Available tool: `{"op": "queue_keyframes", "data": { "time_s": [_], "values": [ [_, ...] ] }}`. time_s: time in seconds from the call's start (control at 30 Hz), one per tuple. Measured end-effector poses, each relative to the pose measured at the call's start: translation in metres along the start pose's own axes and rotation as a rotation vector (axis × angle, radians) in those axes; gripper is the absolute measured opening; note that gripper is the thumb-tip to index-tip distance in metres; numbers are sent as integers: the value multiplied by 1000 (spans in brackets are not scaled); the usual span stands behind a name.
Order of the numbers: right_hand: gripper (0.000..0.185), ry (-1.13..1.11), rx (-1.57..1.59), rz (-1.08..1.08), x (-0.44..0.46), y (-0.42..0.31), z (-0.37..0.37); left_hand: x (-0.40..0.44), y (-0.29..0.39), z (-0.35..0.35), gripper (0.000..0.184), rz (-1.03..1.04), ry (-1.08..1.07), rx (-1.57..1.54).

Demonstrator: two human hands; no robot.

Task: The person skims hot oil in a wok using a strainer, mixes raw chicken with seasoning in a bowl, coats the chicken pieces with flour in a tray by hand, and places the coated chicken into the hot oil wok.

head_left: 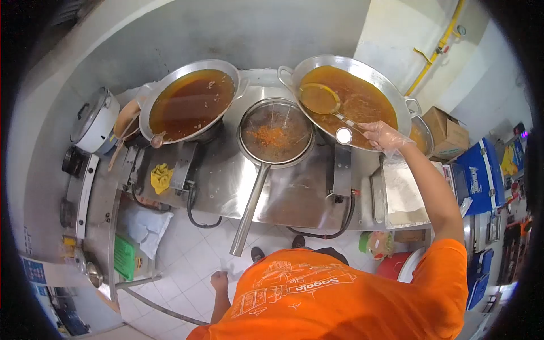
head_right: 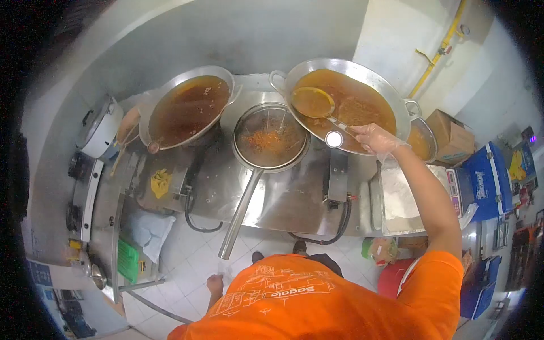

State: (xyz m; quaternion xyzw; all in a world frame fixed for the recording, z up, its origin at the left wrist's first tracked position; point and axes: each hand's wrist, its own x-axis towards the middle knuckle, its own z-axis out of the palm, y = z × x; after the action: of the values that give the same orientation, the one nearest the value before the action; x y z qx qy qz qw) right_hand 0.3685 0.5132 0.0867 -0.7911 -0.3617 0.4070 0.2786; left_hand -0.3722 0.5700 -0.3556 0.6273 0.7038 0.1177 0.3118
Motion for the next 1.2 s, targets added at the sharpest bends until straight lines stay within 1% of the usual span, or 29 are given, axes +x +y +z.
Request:
{"op": "queue_keyframes", "data": {
  "time_s": [0.03,0.13,0.17,0.27,0.3,0.33,0.37,0.43,0.47,0.53,0.57,0.6,0.63,0.67,0.7,0.73,0.83,0.93,0.97,1.03,1.07,1.1,1.13,1.2],
  "values": [
    [44,24,36,8,-5,-2,2,8,-1,-4,14,-69,-61,-1],
    [47,22,115,-28,-1,9,-6,29,10,-5,12,337,517,-99],
    [48,33,114,-41,0,13,-10,39,13,-11,11,198,397,-199],
    [49,61,73,-81,-8,-3,-9,79,42,-40,9,19,236,-473],
    [49,73,36,-91,-16,-15,-6,93,55,-47,4,36,225,-583],
    [49,88,-1,-99,-19,-23,0,107,68,-53,6,54,209,-695],
    [49,100,-26,-160,-18,-27,6,123,82,-60,11,68,184,-765],
    [48,224,-175,-321,-21,-30,36,162,106,-72,21,99,122,-914],
    [48,275,-273,-321,-26,-36,53,184,114,-81,25,99,33,-901],
    [49,342,-488,-154,-43,-67,105,232,124,-95,34,103,-152,-870],
    [50,359,-577,-114,-46,-73,132,251,141,-104,36,33,-192,-805],
    [56,387,-790,-297,-29,-37,155,266,168,-122,38,-36,-232,-736],
    [61,398,-877,-241,-32,-42,180,280,182,-132,40,-107,-271,-668],
    [67,405,-967,-183,-34,-50,207,314,170,-126,47,-127,-393,-596],
    [71,434,-1012,-102,-31,-53,234,368,151,-111,54,-143,-516,-524],
    [72,423,-978,-68,-28,-51,250,400,137,-98,62,-161,-639,-448],
    [77,405,-936,40,-21,-61,280,422,132,-77,64,-116,-765,-861],
    [72,437,-861,98,-26,-77,299,421,132,-94,58,-106,-887,-942],
    [69,428,-830,122,-27,-86,298,408,144,-114,52,-242,-982,-1012],
    [62,407,-756,175,-31,-101,296,395,152,-111,54,-249,-869,-1071],
    [59,453,-681,41,-23,-80,298,389,149,-112,55,-259,-814,-1095],
    [55,498,-605,-91,-5,-37,301,434,113,-94,56,-283,-1208,-1157],
    [52,544,-527,-223,13,2,306,430,116,-94,54,-311,-1071,-1155],
    [49,520,-333,-250,54,48,324,417,133,-95,50,-349,-792,-1143]
  ]
}}
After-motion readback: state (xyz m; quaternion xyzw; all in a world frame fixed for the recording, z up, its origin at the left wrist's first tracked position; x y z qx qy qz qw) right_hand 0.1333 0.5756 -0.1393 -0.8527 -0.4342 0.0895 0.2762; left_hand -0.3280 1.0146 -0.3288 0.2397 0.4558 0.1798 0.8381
